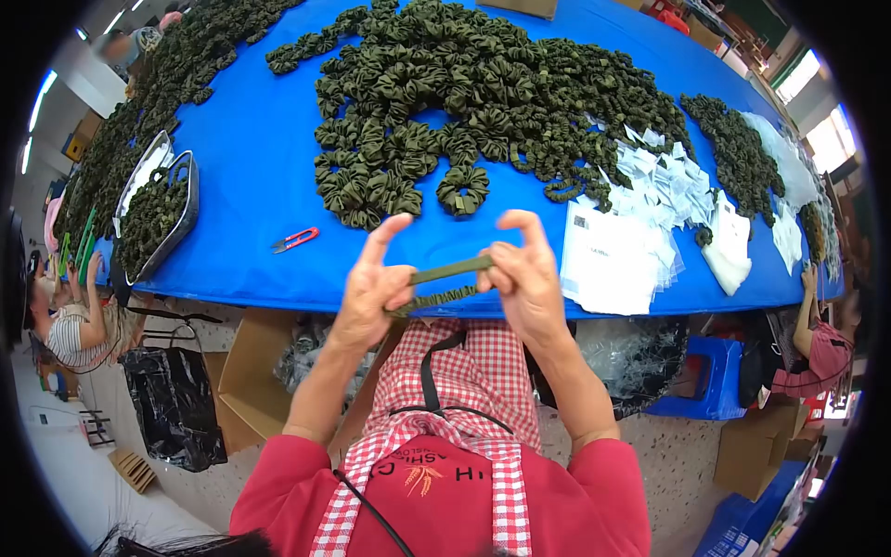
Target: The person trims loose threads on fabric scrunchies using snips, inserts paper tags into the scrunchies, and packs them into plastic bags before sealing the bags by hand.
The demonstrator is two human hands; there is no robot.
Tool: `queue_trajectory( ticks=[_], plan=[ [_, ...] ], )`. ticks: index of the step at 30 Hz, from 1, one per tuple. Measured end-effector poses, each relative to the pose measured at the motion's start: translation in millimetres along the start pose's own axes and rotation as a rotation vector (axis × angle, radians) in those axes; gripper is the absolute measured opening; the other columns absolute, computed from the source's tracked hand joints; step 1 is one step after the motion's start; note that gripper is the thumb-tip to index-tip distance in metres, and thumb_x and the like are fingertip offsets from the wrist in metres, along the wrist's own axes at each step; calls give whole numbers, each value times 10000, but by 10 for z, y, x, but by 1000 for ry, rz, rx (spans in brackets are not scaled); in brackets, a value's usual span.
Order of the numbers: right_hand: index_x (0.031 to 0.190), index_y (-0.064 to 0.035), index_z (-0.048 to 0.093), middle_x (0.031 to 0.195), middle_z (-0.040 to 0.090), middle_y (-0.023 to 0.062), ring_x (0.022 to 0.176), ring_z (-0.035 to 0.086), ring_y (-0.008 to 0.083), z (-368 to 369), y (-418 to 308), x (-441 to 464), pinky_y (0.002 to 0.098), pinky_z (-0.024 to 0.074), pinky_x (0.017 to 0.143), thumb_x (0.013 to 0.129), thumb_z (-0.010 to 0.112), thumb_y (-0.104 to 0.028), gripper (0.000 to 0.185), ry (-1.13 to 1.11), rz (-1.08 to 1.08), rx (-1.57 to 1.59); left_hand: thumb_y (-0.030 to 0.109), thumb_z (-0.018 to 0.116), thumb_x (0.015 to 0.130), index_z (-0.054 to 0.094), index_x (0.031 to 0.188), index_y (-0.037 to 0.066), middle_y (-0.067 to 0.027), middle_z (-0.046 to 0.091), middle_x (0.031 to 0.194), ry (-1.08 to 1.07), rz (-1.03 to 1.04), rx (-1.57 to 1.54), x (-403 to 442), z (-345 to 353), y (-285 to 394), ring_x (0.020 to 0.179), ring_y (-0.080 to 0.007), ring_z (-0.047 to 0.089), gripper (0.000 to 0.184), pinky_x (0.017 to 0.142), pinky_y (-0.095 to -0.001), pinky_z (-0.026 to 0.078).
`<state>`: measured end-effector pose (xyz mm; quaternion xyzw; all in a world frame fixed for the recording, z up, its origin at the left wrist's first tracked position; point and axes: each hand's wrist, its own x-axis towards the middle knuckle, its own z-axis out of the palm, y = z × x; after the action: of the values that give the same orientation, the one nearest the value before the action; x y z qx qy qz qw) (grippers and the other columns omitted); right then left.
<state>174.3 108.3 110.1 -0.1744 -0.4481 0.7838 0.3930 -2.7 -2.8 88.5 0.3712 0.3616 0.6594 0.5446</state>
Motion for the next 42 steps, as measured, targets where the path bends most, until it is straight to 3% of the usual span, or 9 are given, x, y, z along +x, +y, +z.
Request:
queue_trajectory(
  ticks=[3, 6, 9, 15, 18, 22, 29, 35, 42],
  plan=[
    [1225, -79, 395, 629, 428, -15, 570, 475, 121, -43, 164, -256, 321, 486, 756, 956, 530, -110, 302, 50, -96, 113, 111, 534, 988, 230, 1521, 106, 44, 471, 704, -24, -51, -48, -77, -38, 48, 603, -54, 387, 615, 590, -197, 347],
    [1251, -73, 400, 627, 433, -5, 606, 501, 139, -124, 272, -326, 323, 474, 778, 975, 489, -111, 293, 112, -66, 260, 187, 570, 977, 101, 1567, 136, -33, 552, 875, -16, 11, -499, -8, 172, -61, 831, -125, 502, 755, 891, -349, 408],
    [1263, -51, 424, 620, 425, -12, 585, 468, 128, -178, 128, -338, 309, 474, 725, 969, 478, -109, 305, 135, -124, 131, 177, 553, 988, 13, 1577, 149, -46, 551, 931, -61, 79, -141, -97, 361, -386, 878, -144, 531, 799, 890, -346, 426],
    [1305, -11, 426, 693, 545, 34, 627, 541, 96, -96, 3, -394, 251, 435, 585, 1003, 481, -195, 358, -145, 236, -447, 161, 491, 1033, -40, 1570, 127, -6, 565, 722, 21, 233, 146, 15, 385, -428, 621, -83, 534, 756, 618, -216, 452],
    [1295, -26, 434, 713, 559, 15, 600, 533, 72, -52, 21, -458, 219, 422, 564, 978, 564, -166, 370, -169, 68, -606, 151, 499, 1030, -29, 1569, 114, 0, 541, 684, -124, 188, 415, 15, 450, -407, 596, -83, 521, 756, 611, -226, 458],
    [1276, -55, 405, 662, 476, -24, 583, 482, 67, -170, -40, -600, 217, 442, 585, 971, 574, -132, 357, -32, -66, -467, 124, 542, 996, 236, 1539, 86, 66, 462, 665, -94, -109, 58, -69, 608, -91, 526, -4, 366, 624, 452, -163, 307],
    [1268, -75, 363, 666, 398, -33, 618, 469, 92, -246, 165, -719, 266, 485, 714, 980, 556, -130, 351, 61, -97, 23, 153, 550, 990, 289, 1503, 68, 47, 471, 690, 20, -146, -138, -177, 336, -176, 524, -19, 350, 581, 489, -147, 282],
    [1253, -41, 479, 781, 554, 26, 731, 562, 110, -174, 211, -451, 258, 458, 694, 1011, 533, -228, 310, -78, 84, -361, 214, 556, 1013, 301, 1492, 80, 69, 470, 705, 214, 164, 39, 54, 543, -312, 524, -28, 393, 559, 487, -159, 322],
    [1157, -14, 536, 782, 582, 14, 636, 540, 78, -346, 449, -377, 235, 453, 558, 967, 609, -121, 230, 65, -66, -476, 196, 553, 1008, 517, 1359, 55, 67, 476, 643, 122, 45, 438, 54, 260, -605, 548, -11, 405, 380, 501, -169, 328]
  ],
)
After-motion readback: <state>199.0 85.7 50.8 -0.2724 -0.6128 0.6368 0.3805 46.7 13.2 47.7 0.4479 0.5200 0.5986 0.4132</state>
